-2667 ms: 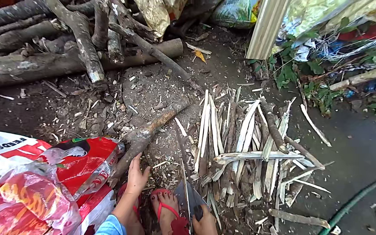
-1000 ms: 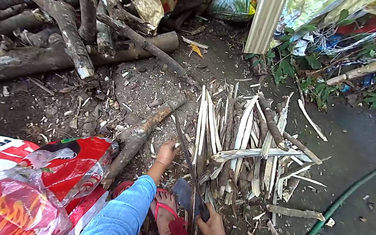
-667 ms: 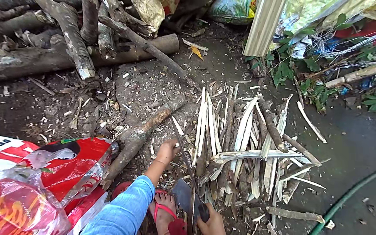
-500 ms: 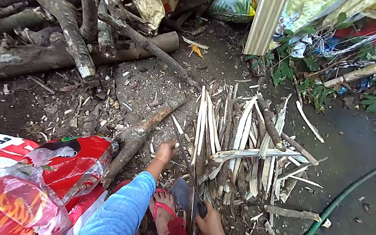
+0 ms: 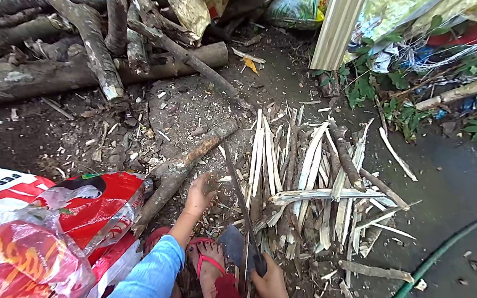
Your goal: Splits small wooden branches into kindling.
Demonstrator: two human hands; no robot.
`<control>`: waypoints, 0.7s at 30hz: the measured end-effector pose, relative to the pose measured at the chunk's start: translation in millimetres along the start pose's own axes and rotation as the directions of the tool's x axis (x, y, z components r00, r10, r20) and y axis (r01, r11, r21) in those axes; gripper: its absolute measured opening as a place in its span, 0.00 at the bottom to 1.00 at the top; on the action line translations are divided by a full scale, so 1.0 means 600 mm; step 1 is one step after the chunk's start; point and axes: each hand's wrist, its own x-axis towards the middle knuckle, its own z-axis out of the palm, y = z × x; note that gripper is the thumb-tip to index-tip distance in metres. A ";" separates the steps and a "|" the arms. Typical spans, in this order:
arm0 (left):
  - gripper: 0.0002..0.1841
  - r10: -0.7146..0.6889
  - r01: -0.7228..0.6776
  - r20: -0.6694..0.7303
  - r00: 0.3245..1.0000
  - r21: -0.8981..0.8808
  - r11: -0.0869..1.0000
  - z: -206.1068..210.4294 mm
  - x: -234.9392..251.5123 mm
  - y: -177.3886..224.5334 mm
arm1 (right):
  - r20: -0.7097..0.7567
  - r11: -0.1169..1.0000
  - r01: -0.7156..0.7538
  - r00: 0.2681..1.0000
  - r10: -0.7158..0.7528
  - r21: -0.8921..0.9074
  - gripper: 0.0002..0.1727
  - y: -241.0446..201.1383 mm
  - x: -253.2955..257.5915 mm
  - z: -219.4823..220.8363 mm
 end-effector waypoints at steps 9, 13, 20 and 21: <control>0.32 -0.063 0.058 -0.209 0.976 -0.030 0.998 -0.041 -0.074 -0.052 | 0.109 0.982 -0.120 0.985 0.136 -0.147 0.26 -0.016 0.024 0.024; 0.30 -0.031 0.022 -0.251 0.968 -0.037 0.999 -0.051 -0.091 -0.059 | -0.035 0.999 0.038 0.999 -0.039 -0.025 0.24 -0.016 0.003 0.021; 0.26 -0.019 0.013 -0.281 0.959 -0.023 1.000 -0.053 -0.102 -0.070 | 0.121 0.975 -0.178 0.973 0.195 -0.136 0.27 -0.015 0.025 0.040; 0.26 -0.024 0.016 -0.281 0.959 -0.032 0.999 -0.052 -0.103 -0.066 | 0.131 0.978 -0.170 0.974 0.186 -0.119 0.27 -0.016 0.032 0.037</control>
